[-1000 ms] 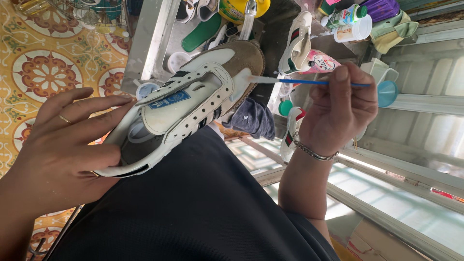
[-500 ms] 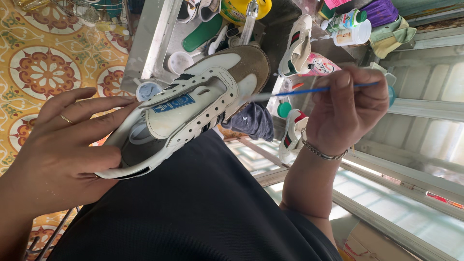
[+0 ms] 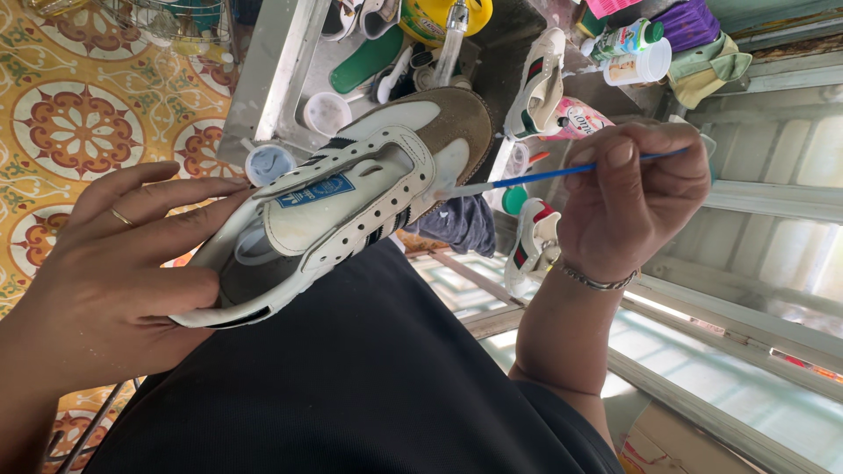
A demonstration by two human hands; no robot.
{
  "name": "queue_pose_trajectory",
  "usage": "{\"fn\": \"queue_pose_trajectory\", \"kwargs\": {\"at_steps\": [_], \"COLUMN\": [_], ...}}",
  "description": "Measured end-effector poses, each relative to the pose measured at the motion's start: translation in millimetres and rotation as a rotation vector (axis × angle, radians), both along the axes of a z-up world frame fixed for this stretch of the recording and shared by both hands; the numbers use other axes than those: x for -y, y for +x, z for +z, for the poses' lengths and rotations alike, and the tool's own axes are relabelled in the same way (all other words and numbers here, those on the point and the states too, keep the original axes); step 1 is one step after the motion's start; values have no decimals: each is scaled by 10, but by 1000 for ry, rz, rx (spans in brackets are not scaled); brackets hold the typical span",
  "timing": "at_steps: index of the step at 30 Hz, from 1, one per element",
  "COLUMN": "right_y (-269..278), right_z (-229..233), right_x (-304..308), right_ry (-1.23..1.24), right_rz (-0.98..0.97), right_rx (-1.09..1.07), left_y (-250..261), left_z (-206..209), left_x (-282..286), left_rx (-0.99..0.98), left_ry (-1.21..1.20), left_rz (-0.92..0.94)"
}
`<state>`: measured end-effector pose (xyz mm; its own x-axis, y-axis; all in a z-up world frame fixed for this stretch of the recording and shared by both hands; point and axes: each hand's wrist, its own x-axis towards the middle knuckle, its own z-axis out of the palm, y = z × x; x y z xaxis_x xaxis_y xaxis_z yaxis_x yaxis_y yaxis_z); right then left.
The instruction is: The person cleans a white sneaker with black stripes at a metal sink. They use a small brush to scrub the shoe's surface and a toothbrush to clean the crevices and laces. The person rinses the brushes and the shoe under running water from a faucet.
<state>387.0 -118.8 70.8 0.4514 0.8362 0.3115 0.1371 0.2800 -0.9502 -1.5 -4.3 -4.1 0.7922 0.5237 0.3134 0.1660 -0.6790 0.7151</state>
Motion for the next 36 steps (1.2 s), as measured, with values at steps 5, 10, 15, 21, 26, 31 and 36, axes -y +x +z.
{"fn": "queue_pose_trajectory", "kwargs": {"at_steps": [5,10,15,21,26,31,36], "right_y": [-85,-85,-355,-752,-883,-947,-1009], "right_z": [2,-55,-114,-114,-114,-133,-132], "right_x": [54,100,-3,-65,-57,-39,-20], "right_ry": [66,218,266,-47,-144,-151,-152], "right_rz": [-70,-207,-384,-360,-212,-212,-194], "right_rx": [-79,-215,181,1134,1276,1352,1479], "left_y": [-9,8,31,47,87,96,120], "left_z": [-47,-101,-202,-208,-165,-153,-155], "left_x": [19,25,78,105,97,110,118], "left_rx": [51,184,242,242,275,263,260], "left_ry": [-74,-231,-334,-339,-309,-272,-215], "left_rz": [-12,-35,3,10,8,8,23]}}
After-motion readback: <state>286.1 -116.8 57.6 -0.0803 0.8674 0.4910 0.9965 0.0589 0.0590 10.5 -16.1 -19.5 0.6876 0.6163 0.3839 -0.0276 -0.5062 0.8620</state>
